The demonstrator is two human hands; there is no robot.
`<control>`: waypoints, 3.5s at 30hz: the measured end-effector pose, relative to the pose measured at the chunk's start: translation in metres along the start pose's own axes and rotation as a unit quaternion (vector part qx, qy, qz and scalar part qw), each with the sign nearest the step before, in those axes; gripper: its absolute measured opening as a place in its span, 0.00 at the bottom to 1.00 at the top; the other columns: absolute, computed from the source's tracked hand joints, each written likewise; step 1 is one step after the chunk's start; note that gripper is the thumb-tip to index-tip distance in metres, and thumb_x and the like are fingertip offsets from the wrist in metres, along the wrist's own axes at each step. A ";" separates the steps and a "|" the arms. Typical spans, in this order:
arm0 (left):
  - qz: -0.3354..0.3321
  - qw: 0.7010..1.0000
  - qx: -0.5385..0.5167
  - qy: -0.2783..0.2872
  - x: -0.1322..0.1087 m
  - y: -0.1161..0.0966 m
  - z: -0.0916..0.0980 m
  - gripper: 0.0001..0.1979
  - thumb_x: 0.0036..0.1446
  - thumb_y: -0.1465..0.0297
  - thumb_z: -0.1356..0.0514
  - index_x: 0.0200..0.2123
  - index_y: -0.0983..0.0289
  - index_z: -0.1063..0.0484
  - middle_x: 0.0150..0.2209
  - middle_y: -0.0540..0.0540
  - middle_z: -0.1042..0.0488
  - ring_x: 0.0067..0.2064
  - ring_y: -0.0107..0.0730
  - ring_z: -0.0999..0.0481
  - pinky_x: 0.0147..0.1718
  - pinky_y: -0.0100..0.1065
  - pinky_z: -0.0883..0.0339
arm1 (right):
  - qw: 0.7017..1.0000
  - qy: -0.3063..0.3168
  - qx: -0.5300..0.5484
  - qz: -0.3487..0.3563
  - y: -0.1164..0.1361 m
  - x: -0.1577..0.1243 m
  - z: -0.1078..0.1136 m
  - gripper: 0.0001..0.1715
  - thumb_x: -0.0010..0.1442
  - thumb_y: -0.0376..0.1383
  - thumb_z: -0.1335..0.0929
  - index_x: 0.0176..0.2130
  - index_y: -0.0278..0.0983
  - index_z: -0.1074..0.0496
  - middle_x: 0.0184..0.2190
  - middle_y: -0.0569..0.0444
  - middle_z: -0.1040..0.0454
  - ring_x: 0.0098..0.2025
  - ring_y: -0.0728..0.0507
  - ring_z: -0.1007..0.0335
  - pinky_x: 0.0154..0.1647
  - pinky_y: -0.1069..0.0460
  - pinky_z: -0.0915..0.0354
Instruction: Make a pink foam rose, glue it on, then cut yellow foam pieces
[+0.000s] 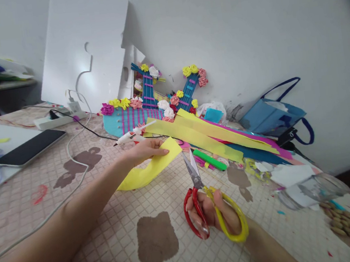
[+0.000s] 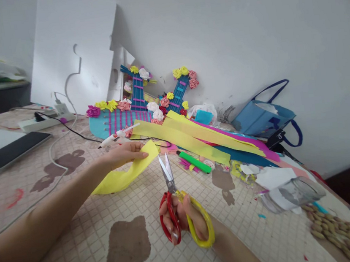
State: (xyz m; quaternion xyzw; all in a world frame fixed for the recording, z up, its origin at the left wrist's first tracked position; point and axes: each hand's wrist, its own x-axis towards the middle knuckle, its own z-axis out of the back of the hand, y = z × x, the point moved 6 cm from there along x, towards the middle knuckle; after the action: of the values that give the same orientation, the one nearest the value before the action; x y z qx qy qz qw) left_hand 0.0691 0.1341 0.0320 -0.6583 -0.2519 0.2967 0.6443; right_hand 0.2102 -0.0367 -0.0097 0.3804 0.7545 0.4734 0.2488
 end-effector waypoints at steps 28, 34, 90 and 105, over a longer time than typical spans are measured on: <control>0.002 0.991 0.041 0.130 -0.005 0.004 -0.010 0.17 0.45 0.67 0.33 0.38 0.65 0.29 0.37 0.55 0.24 0.34 0.31 0.24 0.29 0.27 0.33 | 0.996 0.022 0.051 -0.073 -0.004 -0.004 -0.002 0.44 0.53 0.65 0.46 0.41 0.30 0.33 0.25 0.52 0.33 0.20 0.51 0.37 0.20 0.53 0.34; 0.011 0.989 0.040 0.143 -0.006 0.004 -0.011 0.18 0.45 0.67 0.33 0.40 0.66 0.30 0.37 0.56 0.25 0.34 0.30 0.24 0.29 0.27 0.33 | 0.997 0.017 0.057 -0.055 -0.006 -0.004 -0.004 0.42 0.54 0.64 0.45 0.43 0.31 0.34 0.25 0.52 0.33 0.19 0.51 0.38 0.18 0.53 0.34; 0.009 0.973 0.098 0.209 -0.015 0.001 -0.022 0.15 0.42 0.66 0.31 0.36 0.64 0.25 0.37 0.56 0.22 0.35 0.34 0.23 0.32 0.30 0.30 | 0.990 0.039 0.110 -0.083 -0.011 -0.004 -0.013 0.41 0.52 0.67 0.48 0.36 0.34 0.37 0.20 0.60 0.38 0.17 0.53 0.42 0.18 0.53 0.34; 0.027 0.968 0.079 0.236 -0.015 0.005 -0.026 0.15 0.43 0.67 0.32 0.37 0.63 0.26 0.39 0.55 0.23 0.35 0.32 0.24 0.33 0.30 0.32 | 0.989 0.026 0.129 -0.068 -0.013 -0.001 -0.014 0.38 0.51 0.66 0.45 0.33 0.35 0.37 0.17 0.62 0.40 0.13 0.55 0.46 0.13 0.56 0.35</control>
State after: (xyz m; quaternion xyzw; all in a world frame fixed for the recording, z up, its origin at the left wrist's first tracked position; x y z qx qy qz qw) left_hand 0.0774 0.1052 0.0283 -0.6632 -0.0506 0.1699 0.7272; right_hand 0.1965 -0.0480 -0.0154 0.3453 0.8395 0.3635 0.2094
